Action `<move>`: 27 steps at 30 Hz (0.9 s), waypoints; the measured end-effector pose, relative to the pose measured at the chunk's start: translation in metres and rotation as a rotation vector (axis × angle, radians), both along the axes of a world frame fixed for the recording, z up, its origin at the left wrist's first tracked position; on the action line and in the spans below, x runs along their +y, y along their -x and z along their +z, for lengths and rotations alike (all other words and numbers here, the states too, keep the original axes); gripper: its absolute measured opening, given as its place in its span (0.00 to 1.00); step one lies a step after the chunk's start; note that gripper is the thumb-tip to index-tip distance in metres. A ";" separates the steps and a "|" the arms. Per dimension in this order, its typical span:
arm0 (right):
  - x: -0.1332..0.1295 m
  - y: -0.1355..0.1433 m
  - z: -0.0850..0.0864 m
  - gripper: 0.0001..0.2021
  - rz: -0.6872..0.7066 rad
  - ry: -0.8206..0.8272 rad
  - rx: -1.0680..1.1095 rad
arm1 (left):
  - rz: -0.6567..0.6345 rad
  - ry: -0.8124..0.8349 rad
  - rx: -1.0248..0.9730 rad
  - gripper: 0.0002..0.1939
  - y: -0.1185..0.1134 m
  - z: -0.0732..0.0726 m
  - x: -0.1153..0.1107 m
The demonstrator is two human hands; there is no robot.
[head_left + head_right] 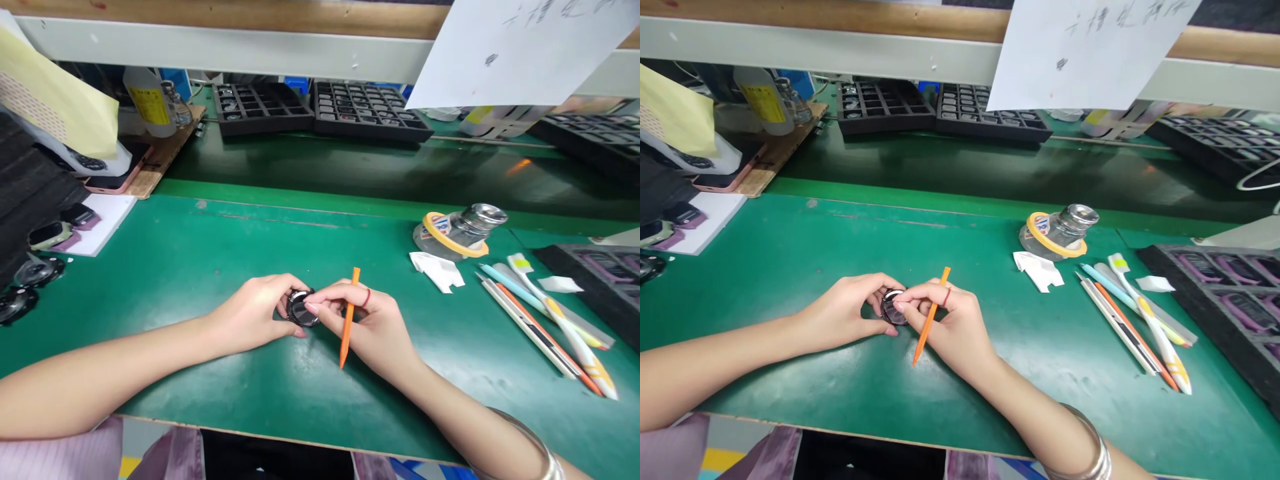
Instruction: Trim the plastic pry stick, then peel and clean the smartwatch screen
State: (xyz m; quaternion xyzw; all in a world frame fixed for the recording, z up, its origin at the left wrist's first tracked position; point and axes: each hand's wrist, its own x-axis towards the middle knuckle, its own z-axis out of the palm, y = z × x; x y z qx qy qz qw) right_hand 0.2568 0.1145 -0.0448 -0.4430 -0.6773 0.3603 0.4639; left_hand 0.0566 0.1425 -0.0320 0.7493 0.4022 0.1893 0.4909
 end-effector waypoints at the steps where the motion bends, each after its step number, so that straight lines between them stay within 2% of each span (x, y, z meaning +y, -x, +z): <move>1: -0.001 0.000 -0.003 0.03 -0.003 -0.010 -0.019 | 0.001 0.002 0.001 0.23 0.000 0.000 0.000; 8: 0.000 0.001 -0.006 0.05 0.010 -0.186 -0.199 | 0.003 0.007 -0.016 0.24 0.000 -0.001 0.001; 11: -0.001 0.002 -0.005 0.08 -0.025 -0.280 -0.278 | 0.002 0.002 -0.003 0.22 0.000 -0.001 0.001; 14: -0.003 0.000 -0.004 0.10 -0.076 -0.334 -0.289 | 0.014 0.001 0.010 0.22 0.001 -0.001 0.001; 17: -0.005 -0.001 -0.004 0.08 -0.044 -0.339 -0.249 | 0.007 -0.026 -0.012 0.23 0.001 -0.002 0.000; 20: -0.007 0.000 -0.004 0.08 0.025 -0.313 -0.219 | -0.029 -0.162 0.000 0.19 0.002 -0.003 -0.001; 23: -0.006 0.002 -0.003 0.19 0.066 -0.258 -0.208 | -0.031 -0.351 0.055 0.18 0.002 -0.004 -0.002; 27: -0.001 0.004 0.000 0.31 0.002 -0.180 -0.200 | 0.018 -0.521 0.100 0.21 0.004 -0.006 -0.001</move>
